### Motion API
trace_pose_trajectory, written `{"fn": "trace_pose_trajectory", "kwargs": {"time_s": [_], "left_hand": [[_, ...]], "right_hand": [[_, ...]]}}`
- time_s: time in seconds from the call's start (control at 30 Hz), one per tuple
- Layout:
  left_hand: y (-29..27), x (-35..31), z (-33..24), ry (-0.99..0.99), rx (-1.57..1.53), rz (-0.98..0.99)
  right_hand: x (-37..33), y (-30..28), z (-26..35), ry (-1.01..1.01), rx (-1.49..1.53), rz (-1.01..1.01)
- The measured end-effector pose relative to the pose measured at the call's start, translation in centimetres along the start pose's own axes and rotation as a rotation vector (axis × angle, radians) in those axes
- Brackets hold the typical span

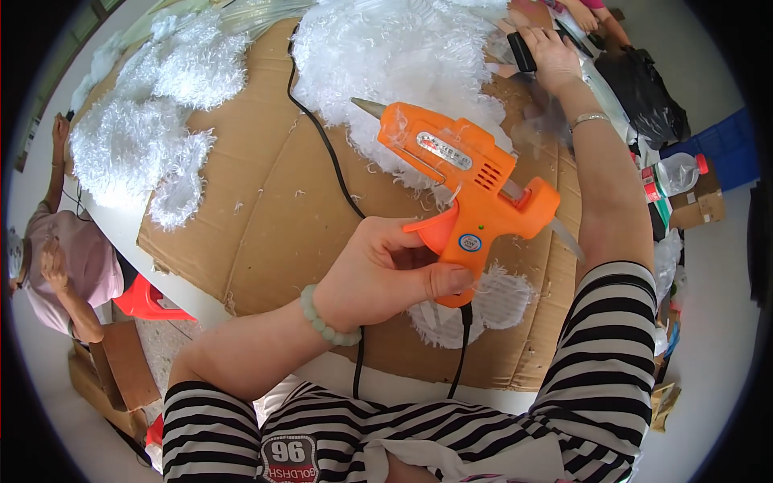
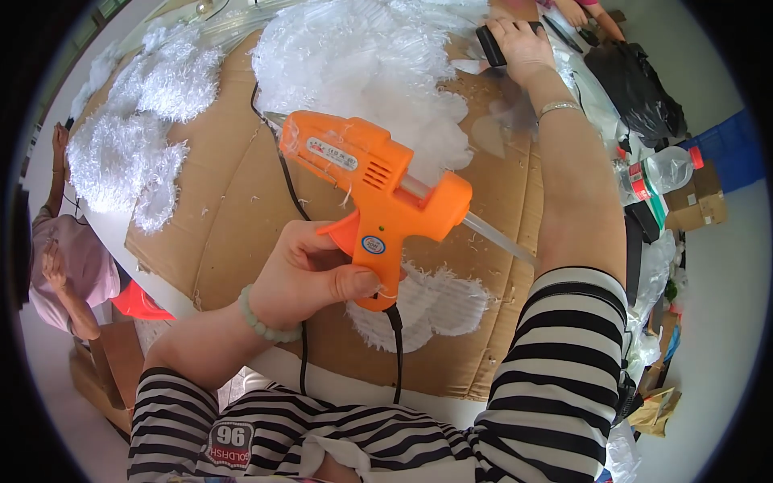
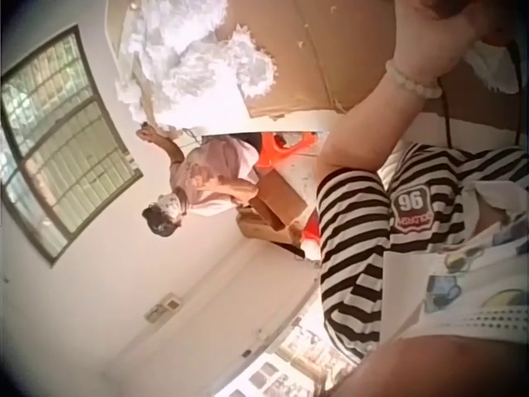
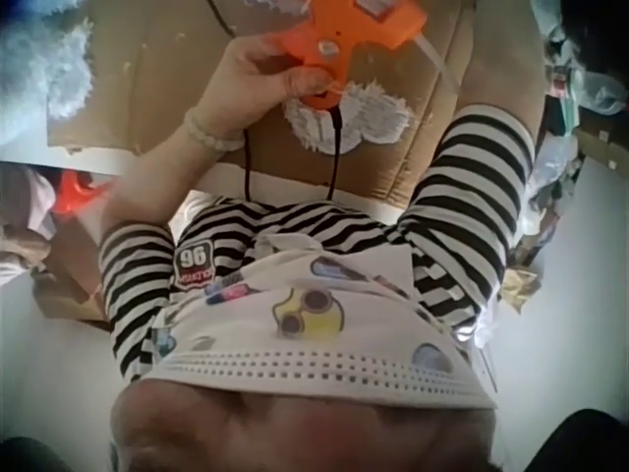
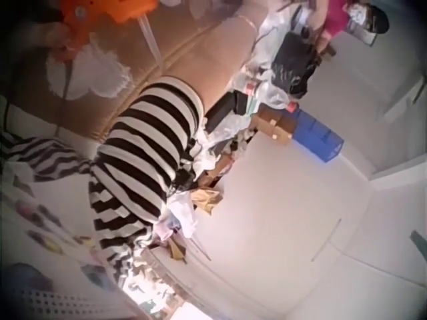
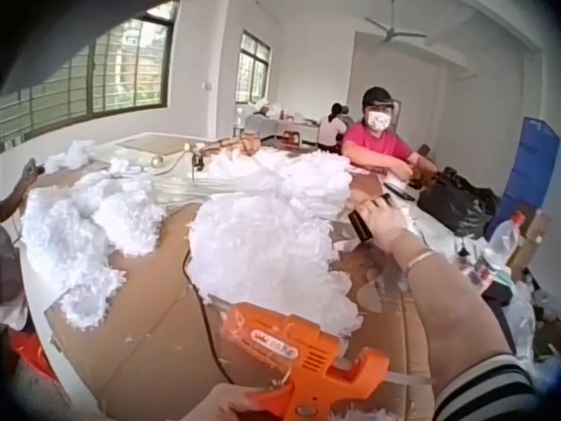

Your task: Applying hot glue to pieces of white cotton batting and joining them together on a workbench.

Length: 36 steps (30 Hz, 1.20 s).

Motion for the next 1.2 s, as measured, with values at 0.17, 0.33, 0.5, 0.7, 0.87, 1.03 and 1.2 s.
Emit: {"fn": "trace_pose_trajectory", "kwargs": {"time_s": [0.17, 0.33, 0.5, 0.7, 0.87, 1.03, 1.2], "left_hand": [[0.2, 0.0, 0.0, -0.035, -0.055, -0.025], [0.4, -0.2, -0.1, -0.034, -0.037, -0.024], [0.4, -0.2, 0.0, -0.030, -0.033, 0.004], [0.4, -0.2, 0.2, 0.032, -0.012, 0.050], [0.4, -0.3, 0.0, 0.041, 0.084, 0.047], [0.3, 0.0, 0.6, 0.118, 0.068, 0.007], [0.8, 0.3, 0.6, 0.112, 0.006, -0.033]], "right_hand": [[0.5, 2.1, -0.5, 0.010, -0.057, 0.102], [0.5, 2.5, -0.5, 0.050, -0.005, 0.217], [-0.9, 0.5, -1.9, 0.102, 0.070, 0.198], [-5.3, -4.9, -4.6, 0.093, 0.217, -0.008], [-10.8, -11.8, -3.6, 0.088, 0.478, -0.080], [-17.1, -17.9, -1.1, 0.467, 0.813, -0.036], [-23.0, -20.6, 2.8, 0.722, 1.230, -0.042]]}}
Point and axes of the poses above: each hand's wrist, its own x-axis towards the middle knuckle, its own y-axis out of the palm, z = x × y, the point moved 2 cm from there along x, towards the middle knuckle, and after that the axes turned 11 degrees about -z, right-handed, at the moved point
